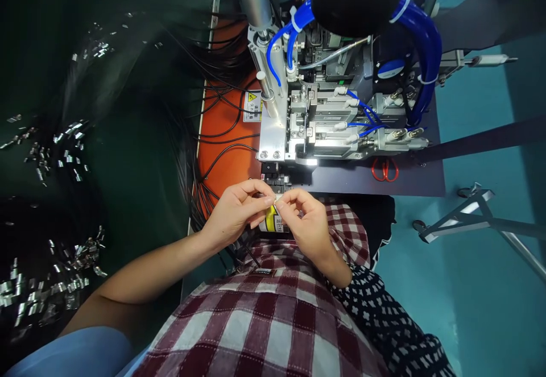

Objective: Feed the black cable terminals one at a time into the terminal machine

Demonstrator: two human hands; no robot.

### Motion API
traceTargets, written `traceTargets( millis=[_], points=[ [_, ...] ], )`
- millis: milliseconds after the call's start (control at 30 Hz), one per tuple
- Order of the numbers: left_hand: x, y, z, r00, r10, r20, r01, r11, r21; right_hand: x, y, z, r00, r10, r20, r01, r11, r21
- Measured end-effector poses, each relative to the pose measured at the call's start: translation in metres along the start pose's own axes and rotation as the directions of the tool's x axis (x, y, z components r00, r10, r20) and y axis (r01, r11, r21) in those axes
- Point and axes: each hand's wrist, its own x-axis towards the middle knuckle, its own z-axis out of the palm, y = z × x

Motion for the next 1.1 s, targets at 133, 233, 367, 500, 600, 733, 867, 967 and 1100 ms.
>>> traceTargets(
  millis=[133,233,367,500,600,733,867,967,1100],
  points=[
    [-0.0006,-0.0022,0.0007,0.999,0.023,0.022,-0.023,1.000,-0.006,-0.0002,0.0010,0.0007,1.000,0.006,0.006,-0.006,1.000,0.003],
    [-0.0007,-0.0047,0.0009,0.998,0.054,0.021,-0.054,0.998,0.016,0.0003,0.0019,0.0006,1.000,0.017,0.012,-0.017,1.000,-0.001],
    [0.0008,-0.0079,0.0000,0.998,0.066,0.024,-0.066,0.998,0.007,0.0006,0.0021,-0.0002,0.999,0.027,0.018,-0.027,1.000,-0.009],
    [0.0018,-0.0095,-0.0028,0.995,0.076,0.063,-0.077,0.997,0.006,0.0013,0.0012,-0.0008,0.999,0.038,0.019,-0.038,0.999,-0.009],
    [0.0019,-0.0087,-0.0045,0.992,0.081,0.094,-0.082,0.997,0.007,0.0018,0.0004,-0.0007,0.999,0.037,0.014,-0.037,0.999,-0.003],
    [0.0021,-0.0044,-0.0030,0.993,0.063,0.099,-0.065,0.998,0.018,0.0004,-0.0004,-0.0009,1.000,0.020,0.009,-0.020,1.000,-0.006],
    [0.0008,-0.0006,0.0010,0.994,0.076,0.074,-0.081,0.994,0.068,-0.0025,0.0003,-0.0013,1.000,-0.011,0.017,0.011,1.000,-0.002],
    [-0.0008,-0.0008,0.0018,0.997,0.072,0.040,-0.075,0.994,0.083,-0.0036,0.0012,-0.0011,1.000,-0.002,0.031,0.002,1.000,0.012],
    [-0.0016,-0.0029,0.0008,0.998,0.066,0.023,-0.068,0.996,0.057,-0.0036,0.0010,-0.0006,0.999,0.022,0.040,-0.023,0.999,0.024]
  ],
)
